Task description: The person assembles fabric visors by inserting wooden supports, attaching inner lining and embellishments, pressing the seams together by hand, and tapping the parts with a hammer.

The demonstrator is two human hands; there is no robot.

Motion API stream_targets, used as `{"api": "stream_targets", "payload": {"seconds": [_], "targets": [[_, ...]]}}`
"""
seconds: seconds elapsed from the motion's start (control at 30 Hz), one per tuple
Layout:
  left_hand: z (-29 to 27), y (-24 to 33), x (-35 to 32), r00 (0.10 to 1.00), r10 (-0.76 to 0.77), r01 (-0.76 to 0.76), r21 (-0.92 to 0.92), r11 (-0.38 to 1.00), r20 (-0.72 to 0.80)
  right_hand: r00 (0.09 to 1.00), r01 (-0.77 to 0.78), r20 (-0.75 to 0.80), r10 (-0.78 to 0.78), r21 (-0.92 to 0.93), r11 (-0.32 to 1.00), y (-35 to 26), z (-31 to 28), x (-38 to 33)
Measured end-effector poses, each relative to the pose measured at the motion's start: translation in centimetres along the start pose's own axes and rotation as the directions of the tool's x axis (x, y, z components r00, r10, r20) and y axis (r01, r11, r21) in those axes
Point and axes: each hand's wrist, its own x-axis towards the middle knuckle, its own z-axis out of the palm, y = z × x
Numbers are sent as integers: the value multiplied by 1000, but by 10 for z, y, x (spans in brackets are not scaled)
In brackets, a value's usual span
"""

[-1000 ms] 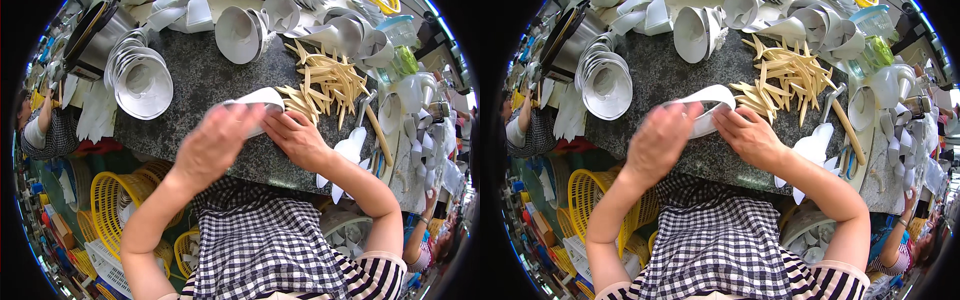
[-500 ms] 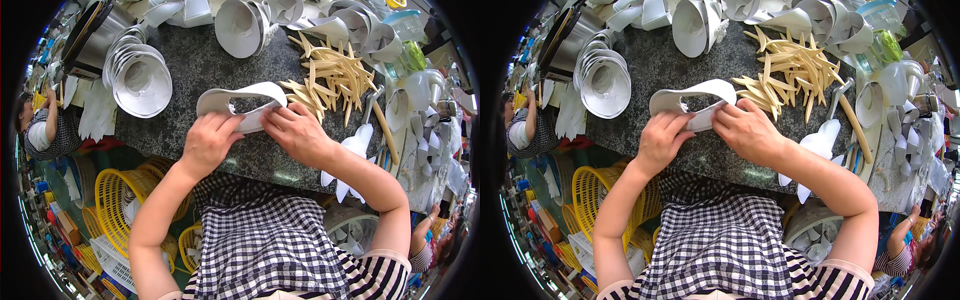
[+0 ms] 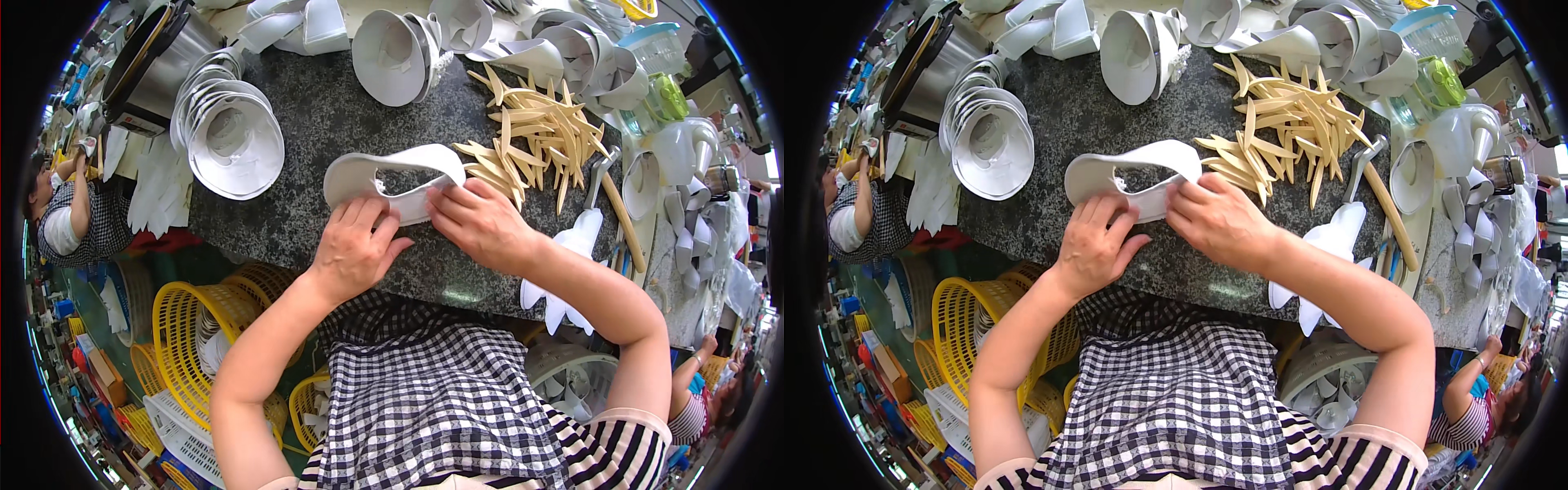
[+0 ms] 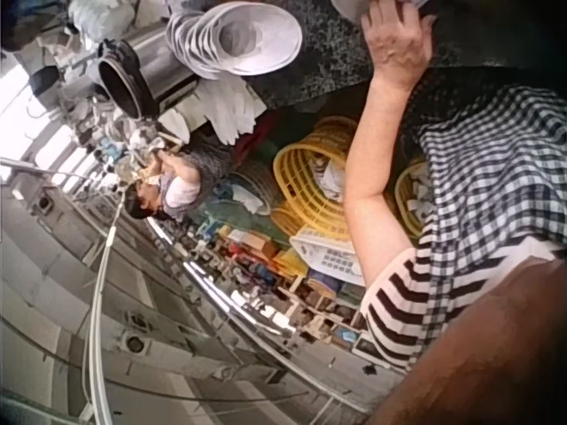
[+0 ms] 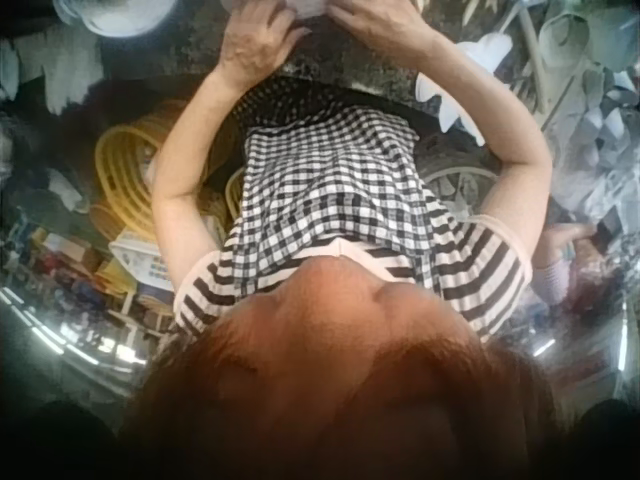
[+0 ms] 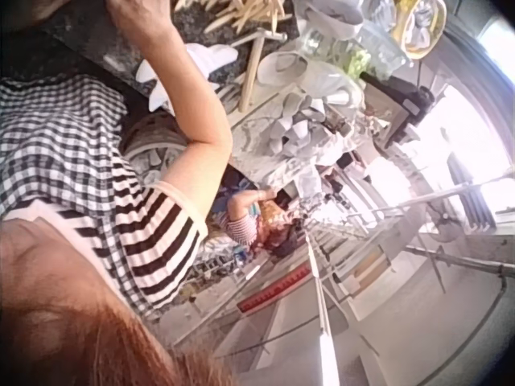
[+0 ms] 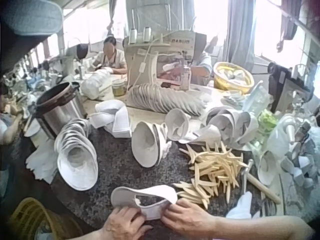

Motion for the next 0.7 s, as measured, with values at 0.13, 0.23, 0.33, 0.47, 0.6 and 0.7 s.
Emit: {"api": "stream_targets", "payload": {"seconds": [0.13, 0.23, 0.33, 0.47, 0.6, 0.7], "targets": [[-1, 11, -1, 998, 23, -23, 7, 1000, 56, 992, 79, -107, -64, 145, 986, 14, -2, 2], [-9, 25, -3, 989, 119, -129, 128, 983, 87, 958, 239, -210, -195, 210, 948, 7, -1, -9], [4, 28, -17, 979, 162, -182, 170, 968, 126, 889, -105, -404, 216, 279, 954, 13, -25, -54], [4, 40, -17, 970, 165, -205, 239, 949, 177, 502, -864, -349, 791, -178, 470, 54, -40, -155], [11, 49, -16, 972, 144, -187, 237, 953, 187, 540, -840, -258, 801, -224, 494, 76, -19, -210], [12, 60, -29, 977, 123, -166, 259, 952, 175, 491, -869, -293, 820, -231, 438, 85, -28, -211]]}}
